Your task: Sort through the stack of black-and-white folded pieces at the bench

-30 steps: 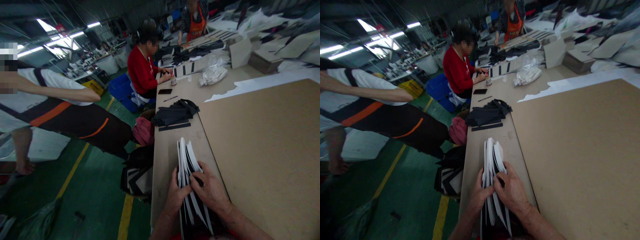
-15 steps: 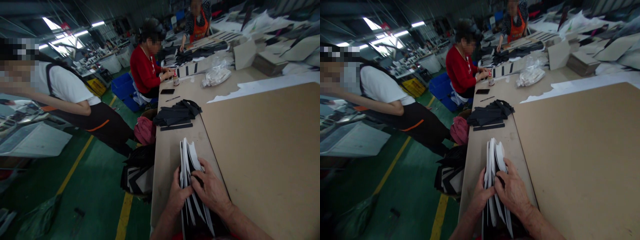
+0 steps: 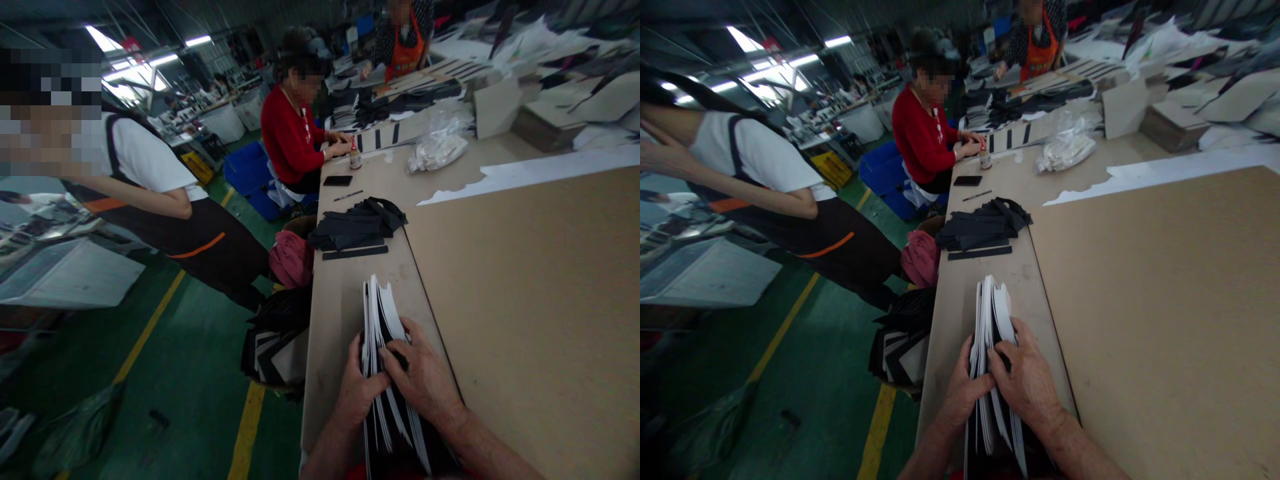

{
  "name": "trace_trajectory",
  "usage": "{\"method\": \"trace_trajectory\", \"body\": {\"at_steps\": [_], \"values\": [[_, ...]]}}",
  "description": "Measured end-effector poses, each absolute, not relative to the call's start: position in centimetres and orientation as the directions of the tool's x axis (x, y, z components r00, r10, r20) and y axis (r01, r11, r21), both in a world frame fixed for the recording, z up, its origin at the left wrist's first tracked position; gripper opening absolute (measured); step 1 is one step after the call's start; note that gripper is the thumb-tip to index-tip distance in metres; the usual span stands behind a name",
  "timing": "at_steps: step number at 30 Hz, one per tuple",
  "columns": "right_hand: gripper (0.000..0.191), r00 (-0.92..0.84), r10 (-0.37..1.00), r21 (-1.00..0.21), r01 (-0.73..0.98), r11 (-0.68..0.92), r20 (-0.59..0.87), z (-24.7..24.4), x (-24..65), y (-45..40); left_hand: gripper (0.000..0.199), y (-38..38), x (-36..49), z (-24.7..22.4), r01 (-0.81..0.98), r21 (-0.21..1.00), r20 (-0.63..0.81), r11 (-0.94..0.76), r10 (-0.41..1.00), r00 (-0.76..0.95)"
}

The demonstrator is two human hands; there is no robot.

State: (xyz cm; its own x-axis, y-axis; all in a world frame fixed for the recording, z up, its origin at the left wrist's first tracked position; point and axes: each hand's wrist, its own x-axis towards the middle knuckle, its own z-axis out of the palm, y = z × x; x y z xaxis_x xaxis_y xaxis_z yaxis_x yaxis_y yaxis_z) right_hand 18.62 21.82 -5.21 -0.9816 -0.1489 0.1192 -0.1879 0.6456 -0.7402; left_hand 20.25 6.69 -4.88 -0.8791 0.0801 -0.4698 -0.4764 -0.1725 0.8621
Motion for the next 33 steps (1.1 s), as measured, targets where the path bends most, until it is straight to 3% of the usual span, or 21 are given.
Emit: {"method": "trace_trajectory", "body": {"at_steps": [9, 12, 33], "values": [[0.019, -0.978, -0.142, -0.694, -0.208, 0.69, 0.152, -6.0, 18.9, 22.0, 0.083, 7.0, 19.9, -3.7, -0.511, 0.835, -0.505, -0.205, 0.086, -0.859], [0.035, -0.979, -0.122, -0.683, -0.202, 0.702, 0.165, -6.3, 19.0, 22.0, 0.077, 7.0, 20.0, -3.7, -0.514, 0.836, -0.512, -0.192, 0.064, -0.857], [0.026, -0.986, -0.123, -0.795, -0.165, 0.584, 0.115, -6.0, 17.5, 21.9, 0.074, 6.8, 20.2, -4.9, -0.493, 0.829, -0.49, -0.265, 0.081, -0.868]]}}
